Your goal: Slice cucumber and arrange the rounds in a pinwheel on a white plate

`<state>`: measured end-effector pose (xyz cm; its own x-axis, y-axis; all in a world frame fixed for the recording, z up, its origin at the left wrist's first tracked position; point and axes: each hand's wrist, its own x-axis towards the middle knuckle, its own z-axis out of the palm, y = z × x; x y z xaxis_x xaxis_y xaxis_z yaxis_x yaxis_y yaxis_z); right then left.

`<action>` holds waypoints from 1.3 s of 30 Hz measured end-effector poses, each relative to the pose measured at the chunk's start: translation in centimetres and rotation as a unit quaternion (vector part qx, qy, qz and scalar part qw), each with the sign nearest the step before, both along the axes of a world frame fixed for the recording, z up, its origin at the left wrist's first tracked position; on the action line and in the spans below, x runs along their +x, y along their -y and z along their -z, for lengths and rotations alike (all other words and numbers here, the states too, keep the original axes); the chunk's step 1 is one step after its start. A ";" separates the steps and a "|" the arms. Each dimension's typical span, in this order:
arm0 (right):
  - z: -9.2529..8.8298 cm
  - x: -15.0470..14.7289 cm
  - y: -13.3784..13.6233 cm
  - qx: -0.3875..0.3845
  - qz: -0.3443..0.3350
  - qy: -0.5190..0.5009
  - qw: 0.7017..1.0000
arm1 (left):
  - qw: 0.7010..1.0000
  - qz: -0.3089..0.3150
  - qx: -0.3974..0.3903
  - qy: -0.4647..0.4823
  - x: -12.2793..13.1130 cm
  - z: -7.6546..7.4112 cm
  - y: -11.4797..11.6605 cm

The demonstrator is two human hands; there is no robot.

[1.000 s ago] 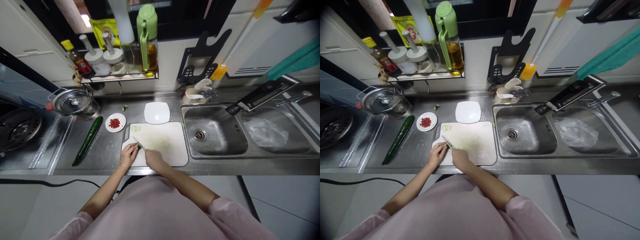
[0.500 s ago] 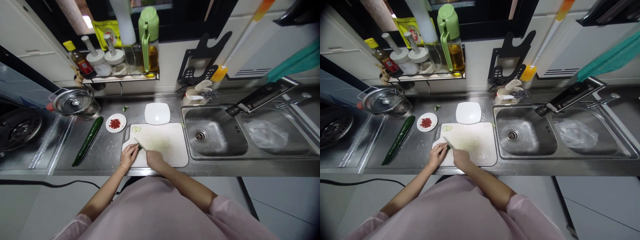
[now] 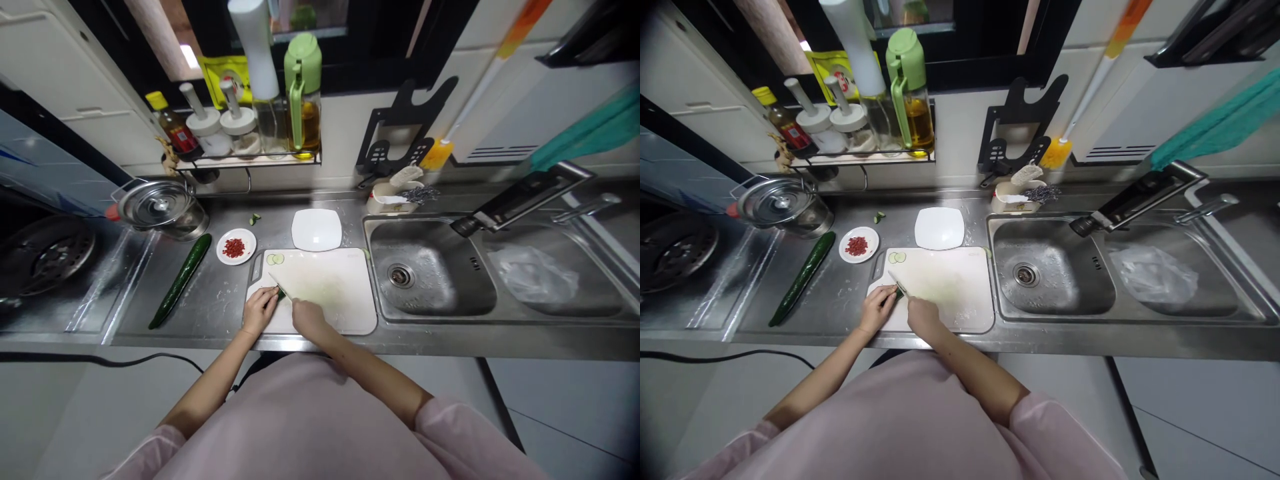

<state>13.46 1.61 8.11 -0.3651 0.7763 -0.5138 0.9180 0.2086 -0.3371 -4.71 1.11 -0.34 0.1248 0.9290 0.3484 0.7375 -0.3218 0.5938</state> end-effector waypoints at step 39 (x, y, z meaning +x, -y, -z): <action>-2.1 7.0 1.7 0.241 0.098 0.058 0.964 | 0.996 -0.075 -0.034 -0.038 4.7 -7.1 -1.7</action>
